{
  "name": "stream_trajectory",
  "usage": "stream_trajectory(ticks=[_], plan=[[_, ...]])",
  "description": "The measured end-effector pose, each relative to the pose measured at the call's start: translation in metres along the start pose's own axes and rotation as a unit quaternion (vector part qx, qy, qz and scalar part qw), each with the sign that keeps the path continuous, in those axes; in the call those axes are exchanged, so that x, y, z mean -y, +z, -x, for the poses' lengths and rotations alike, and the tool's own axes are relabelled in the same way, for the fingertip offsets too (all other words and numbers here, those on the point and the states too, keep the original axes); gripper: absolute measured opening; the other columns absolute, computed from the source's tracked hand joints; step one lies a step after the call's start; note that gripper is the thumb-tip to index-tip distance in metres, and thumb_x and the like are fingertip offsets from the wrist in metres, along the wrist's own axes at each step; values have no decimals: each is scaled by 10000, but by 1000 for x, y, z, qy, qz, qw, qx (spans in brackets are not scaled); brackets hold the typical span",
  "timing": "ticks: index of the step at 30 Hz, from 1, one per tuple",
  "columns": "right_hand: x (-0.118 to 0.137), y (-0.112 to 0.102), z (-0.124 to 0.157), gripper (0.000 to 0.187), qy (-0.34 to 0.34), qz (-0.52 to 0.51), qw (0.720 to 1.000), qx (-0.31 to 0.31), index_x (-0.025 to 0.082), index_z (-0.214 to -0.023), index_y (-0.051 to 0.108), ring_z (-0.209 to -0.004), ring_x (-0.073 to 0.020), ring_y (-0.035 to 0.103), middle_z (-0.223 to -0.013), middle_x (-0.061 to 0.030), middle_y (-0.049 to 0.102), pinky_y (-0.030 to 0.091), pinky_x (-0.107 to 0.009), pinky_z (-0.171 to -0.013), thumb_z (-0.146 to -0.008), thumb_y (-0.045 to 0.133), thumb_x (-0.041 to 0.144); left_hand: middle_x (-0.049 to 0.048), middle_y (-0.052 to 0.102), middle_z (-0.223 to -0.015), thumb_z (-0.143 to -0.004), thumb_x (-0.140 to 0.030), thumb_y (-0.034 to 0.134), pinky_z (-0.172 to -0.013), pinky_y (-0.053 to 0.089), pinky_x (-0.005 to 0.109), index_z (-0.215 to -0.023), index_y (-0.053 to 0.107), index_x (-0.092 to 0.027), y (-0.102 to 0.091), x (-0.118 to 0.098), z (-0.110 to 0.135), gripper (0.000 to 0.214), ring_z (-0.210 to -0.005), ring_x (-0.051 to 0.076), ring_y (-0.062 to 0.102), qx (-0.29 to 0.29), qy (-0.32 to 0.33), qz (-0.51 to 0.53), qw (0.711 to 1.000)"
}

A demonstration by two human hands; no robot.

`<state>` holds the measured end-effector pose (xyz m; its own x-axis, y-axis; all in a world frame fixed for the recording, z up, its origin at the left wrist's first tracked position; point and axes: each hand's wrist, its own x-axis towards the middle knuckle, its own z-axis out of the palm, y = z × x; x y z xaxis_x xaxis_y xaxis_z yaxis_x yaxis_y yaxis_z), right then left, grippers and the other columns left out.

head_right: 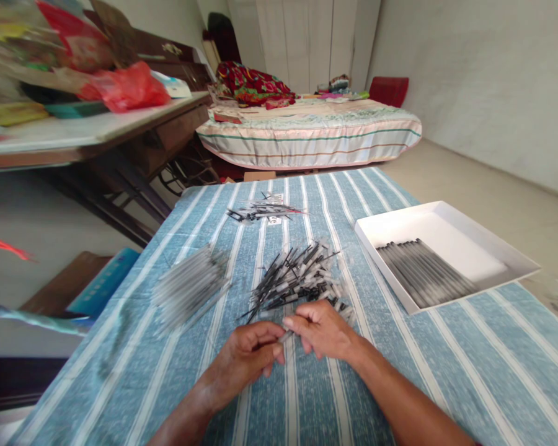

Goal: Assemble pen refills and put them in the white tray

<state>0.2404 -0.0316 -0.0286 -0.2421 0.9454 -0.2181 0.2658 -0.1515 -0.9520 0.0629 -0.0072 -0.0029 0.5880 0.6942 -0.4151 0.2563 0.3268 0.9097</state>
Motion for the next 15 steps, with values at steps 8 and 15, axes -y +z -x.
stream_trajectory(ticks=[8,15], plan=[[-2,4,-2,419,17,10,1000,-12,186,-565,407,-260,-44,380,-400,66,494,239,-144,-277,-832,452,506,-11,560,-609,-729,-201,557,-547,352,228,-746,632,-159,1,6,0,88,-565,121,485,-79,85,-178,977],[-4,6,-4,438,31,-7,999,-34,188,-564,410,-255,-48,372,-386,69,489,231,-151,-275,-820,450,542,14,608,-686,-760,-231,527,-610,366,238,-778,639,-198,3,4,3,118,-656,163,536,-105,133,-292,941]])
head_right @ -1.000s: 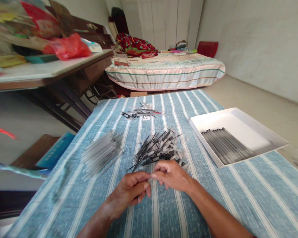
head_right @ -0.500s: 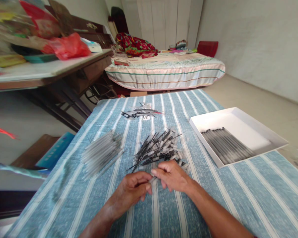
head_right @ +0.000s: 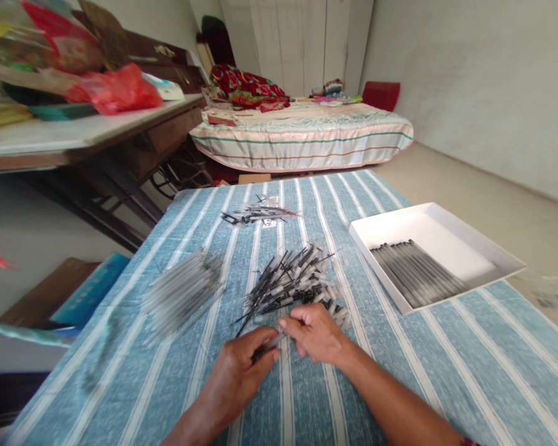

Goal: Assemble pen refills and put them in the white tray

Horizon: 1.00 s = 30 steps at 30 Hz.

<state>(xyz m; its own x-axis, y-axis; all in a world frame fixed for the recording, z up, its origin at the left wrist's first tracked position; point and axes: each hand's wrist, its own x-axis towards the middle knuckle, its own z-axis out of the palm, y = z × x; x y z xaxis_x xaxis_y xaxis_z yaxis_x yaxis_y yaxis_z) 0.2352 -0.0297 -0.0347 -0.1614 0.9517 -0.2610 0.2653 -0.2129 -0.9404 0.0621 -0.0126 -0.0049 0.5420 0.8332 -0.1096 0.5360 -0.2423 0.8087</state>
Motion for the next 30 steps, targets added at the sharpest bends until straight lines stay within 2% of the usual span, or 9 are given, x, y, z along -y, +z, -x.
stream_trajectory(ticks=[6,9,12,16,20,22,24,27,30], plan=[[3,-2,1,454,-37,-22,999,-28,185,-530,398,-273,-43,375,-387,64,480,246,-150,-293,-816,475,529,-19,507,-570,-789,-239,482,-537,315,232,-648,571,-179,-12,-2,-1,177,-553,129,485,69,-13,-55,996],[6,-9,0,442,-49,-29,997,-51,186,-537,409,-280,-49,385,-399,53,495,254,-161,-305,-830,465,512,-22,502,-579,-749,-228,535,-539,316,229,-622,564,-175,-16,-2,-2,141,-562,124,476,60,-20,-46,997],[4,-18,-2,406,-80,-13,989,-122,190,-557,436,-316,-64,404,-421,44,501,296,-182,-345,-839,469,479,-19,520,-613,-703,-225,599,-564,334,225,-617,575,-168,-19,-2,-3,106,-591,122,477,14,-37,9,999],[-1,-20,-4,276,-131,151,962,-185,187,-641,543,-461,-112,509,-501,14,550,358,-213,-465,-828,512,389,-50,441,-524,-692,-295,638,-492,284,207,-605,547,-161,-23,-1,-4,184,-513,88,394,-36,-107,142,983],[3,-3,-4,216,-126,410,894,-131,185,-785,615,-600,-187,614,-678,-62,676,363,-258,-543,-832,509,366,-60,491,-516,-688,-285,664,-459,257,180,-648,545,-157,-24,-1,-4,179,-470,55,358,-106,-128,269,949],[8,5,-4,227,-104,488,860,-104,172,-792,621,-637,-219,637,-724,-97,692,358,-273,-551,-837,498,357,-44,560,-549,-684,-275,674,-436,251,174,-655,541,-154,-24,0,-5,182,-443,42,354,-129,-131,307,934],[11,10,-4,232,-93,522,843,-93,165,-769,621,-634,-224,643,-708,-103,691,349,-276,-545,-853,465,315,-17,620,-601,-679,-275,683,-419,257,172,-668,540,-151,-24,3,-7,189,-431,39,382,-146,-126,339,921],[10,12,-2,228,-126,505,849,-97,176,-756,608,-612,-188,634,-688,-67,685,336,-262,-539,-865,428,263,2,649,-625,-667,-269,695,-417,298,174,-723,553,-152,-25,6,-9,192,-449,59,457,-188,-107,384,898],[5,14,3,195,-182,426,881,-96,189,-705,584,-550,-132,589,-619,-12,647,321,-234,-522,-841,455,241,11,671,-658,-664,-250,698,-434,343,183,-809,557,-161,-26,7,-10,222,-484,83,515,-229,-87,421,873]])
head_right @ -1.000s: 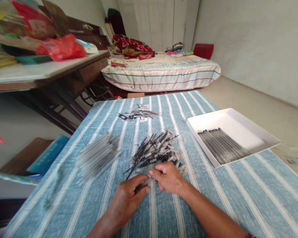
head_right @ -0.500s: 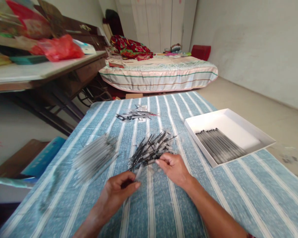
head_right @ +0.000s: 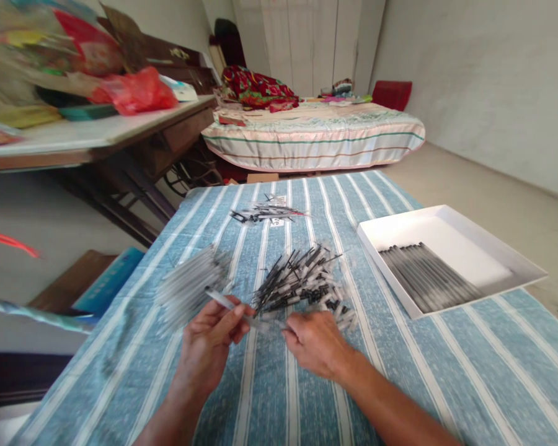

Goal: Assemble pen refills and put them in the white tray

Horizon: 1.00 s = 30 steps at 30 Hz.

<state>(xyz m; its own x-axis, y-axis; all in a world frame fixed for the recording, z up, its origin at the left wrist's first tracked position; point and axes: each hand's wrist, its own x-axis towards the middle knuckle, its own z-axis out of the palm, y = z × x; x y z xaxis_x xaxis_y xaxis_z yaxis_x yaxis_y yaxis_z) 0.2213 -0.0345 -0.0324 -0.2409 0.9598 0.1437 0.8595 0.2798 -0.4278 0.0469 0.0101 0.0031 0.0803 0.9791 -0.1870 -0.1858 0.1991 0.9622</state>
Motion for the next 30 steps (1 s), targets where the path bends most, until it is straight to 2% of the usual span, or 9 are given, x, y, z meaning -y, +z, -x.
stream_trajectory(ticks=[4,9,16,24,30], plan=[[2,5,5,159,-23,-113,993,-28,189,-674,567,-462,-88,487,-524,32,559,295,-211,-488,-808,484,213,19,679,-684,-671,-237,693,-439,361,189,-831,566,-152,0,0,0,221,-495,89,534,-2,6,19,1000],[5,6,5,129,-26,-184,981,-51,184,-680,557,-437,-73,407,-497,51,479,276,-204,-476,-791,493,199,13,671,-669,-672,-232,691,-430,365,189,-792,569,-146,1,1,1,192,-484,84,525,0,10,12,1000],[7,7,4,113,-35,-206,976,-63,182,-670,533,-434,-70,364,-494,59,415,260,-204,-467,-776,494,176,9,664,-650,-660,-238,694,-421,378,195,-755,557,-146,5,2,4,191,-466,87,527,9,-2,5,1000],[8,8,7,125,-52,-213,973,-76,180,-728,524,-464,-81,412,-520,49,444,287,-207,-493,-830,453,195,12,668,-648,-665,-229,697,-419,395,187,-729,559,-141,7,5,5,176,-462,87,543,29,-40,34,998],[11,10,7,160,-55,-201,973,-97,177,-774,518,-489,-96,451,-550,33,474,307,-217,-514,-879,409,230,25,679,-640,-634,-208,722,-419,435,190,-710,562,-135,7,8,4,192,-462,97,568,16,-52,61,997]])
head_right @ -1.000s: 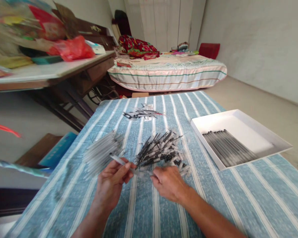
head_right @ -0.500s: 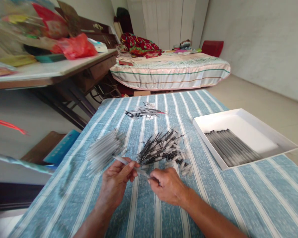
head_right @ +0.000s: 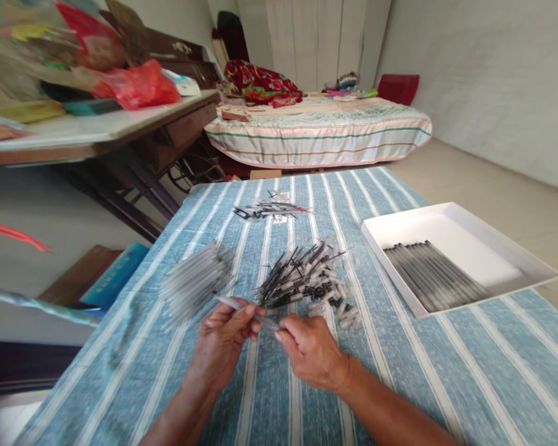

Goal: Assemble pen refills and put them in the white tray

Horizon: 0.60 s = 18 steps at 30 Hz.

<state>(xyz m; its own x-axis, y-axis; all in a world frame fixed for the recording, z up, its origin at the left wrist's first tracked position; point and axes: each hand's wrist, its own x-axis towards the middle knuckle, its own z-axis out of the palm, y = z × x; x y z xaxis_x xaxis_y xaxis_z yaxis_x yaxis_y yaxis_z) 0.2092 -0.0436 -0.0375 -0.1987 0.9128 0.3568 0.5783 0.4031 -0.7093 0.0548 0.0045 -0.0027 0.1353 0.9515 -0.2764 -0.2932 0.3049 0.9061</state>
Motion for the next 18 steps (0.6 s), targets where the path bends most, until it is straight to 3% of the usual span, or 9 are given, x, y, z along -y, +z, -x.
stream_trajectory(ticks=[7,14,18], plan=[[-2,2,0,178,-3,5,1000,-19,180,-739,494,-501,-102,462,-566,22,489,314,-223,-523,-882,392,209,24,694,-660,-633,-204,724,-444,472,202,-717,555,-145,2,8,-1,199,-473,101,584,-5,-11,16,1000],[-2,0,-8,210,-28,58,998,-13,192,-685,487,-487,-101,496,-548,22,536,326,-218,-496,-874,411,246,15,689,-644,-566,-218,767,-458,468,209,-699,607,-157,1,0,-4,217,-490,111,572,-24,-30,-3,999],[-2,-3,-14,210,-46,90,995,-16,195,-684,506,-543,-103,541,-603,13,584,365,-207,-526,-870,423,245,14,692,-657,-548,-265,772,-484,482,255,-660,643,-195,2,-1,-6,184,-520,146,575,-5,-42,-34,999]])
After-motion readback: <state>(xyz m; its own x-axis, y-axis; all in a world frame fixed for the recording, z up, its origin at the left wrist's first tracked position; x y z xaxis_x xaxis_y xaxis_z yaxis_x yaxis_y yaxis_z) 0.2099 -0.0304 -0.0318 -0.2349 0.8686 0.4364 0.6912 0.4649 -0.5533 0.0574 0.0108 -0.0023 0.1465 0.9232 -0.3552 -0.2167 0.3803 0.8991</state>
